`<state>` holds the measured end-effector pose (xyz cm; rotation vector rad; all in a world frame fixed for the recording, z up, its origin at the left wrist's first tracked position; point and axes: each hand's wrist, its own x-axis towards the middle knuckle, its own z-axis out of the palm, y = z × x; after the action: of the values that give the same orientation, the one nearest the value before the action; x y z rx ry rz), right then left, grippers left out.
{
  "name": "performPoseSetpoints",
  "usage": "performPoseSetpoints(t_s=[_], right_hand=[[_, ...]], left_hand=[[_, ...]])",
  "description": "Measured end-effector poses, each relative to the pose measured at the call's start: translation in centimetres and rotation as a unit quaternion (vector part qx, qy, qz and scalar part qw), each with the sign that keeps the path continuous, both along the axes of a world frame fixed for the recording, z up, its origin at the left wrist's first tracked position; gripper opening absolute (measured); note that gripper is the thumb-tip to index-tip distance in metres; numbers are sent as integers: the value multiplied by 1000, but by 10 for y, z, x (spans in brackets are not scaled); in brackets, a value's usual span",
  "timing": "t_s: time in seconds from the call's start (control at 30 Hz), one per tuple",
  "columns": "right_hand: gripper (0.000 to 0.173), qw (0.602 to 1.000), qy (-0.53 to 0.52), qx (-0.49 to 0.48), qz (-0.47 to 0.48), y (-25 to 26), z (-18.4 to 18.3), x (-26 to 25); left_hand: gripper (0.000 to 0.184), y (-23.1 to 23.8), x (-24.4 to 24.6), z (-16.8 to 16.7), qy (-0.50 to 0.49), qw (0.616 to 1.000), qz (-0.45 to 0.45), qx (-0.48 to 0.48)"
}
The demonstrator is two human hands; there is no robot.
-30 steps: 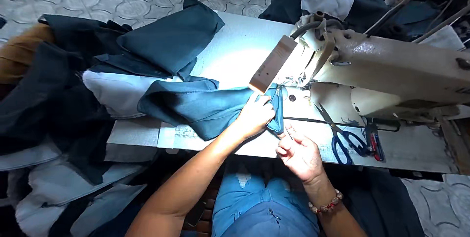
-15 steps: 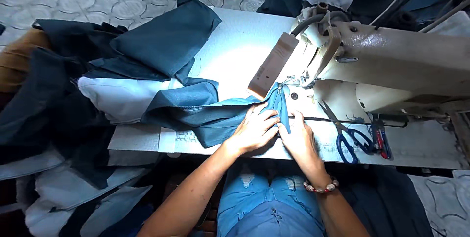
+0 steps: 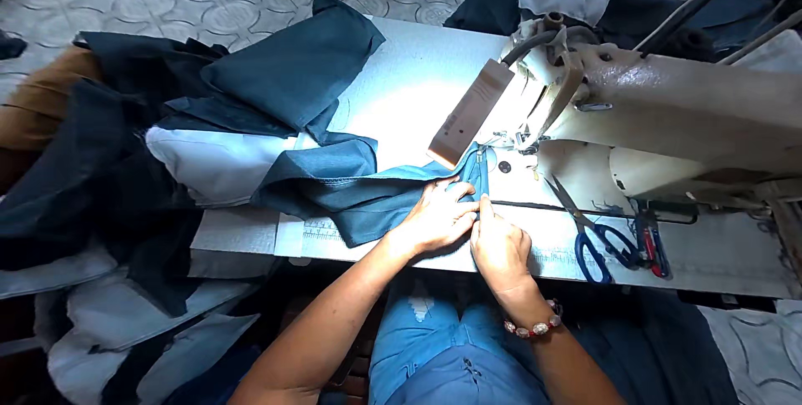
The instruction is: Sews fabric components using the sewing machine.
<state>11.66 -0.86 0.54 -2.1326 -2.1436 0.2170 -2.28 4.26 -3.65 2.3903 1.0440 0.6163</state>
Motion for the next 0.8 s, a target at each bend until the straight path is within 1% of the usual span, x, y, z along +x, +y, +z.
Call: performPoseSetpoints(t_s=[0.1,0.2,0.27,0.47,0.67,0.8], right_hand=[[42,1000,-8,-6,17,1,-1,-1],[41,1000,-1,-28,13,4,2,2],[42,998,3,-63,11,6,7,2],[43,993,0,-117,10,14,19,0],[41,997,-2,-78,16,19,13,1],[44,989,-12,-147,-10,35,19,-1]], left_hand=[[42,0,-10,-4,3,999,-15,47],[41,-15,-5,2,10,999,16,26],[40,-19,-3,0,-3,999,31,33],[42,-13,-6,0,9,999,32,15],[41,-8,-6,-3,-6,999,39,29],[43,2,-4,-4,6,998,48,30]])
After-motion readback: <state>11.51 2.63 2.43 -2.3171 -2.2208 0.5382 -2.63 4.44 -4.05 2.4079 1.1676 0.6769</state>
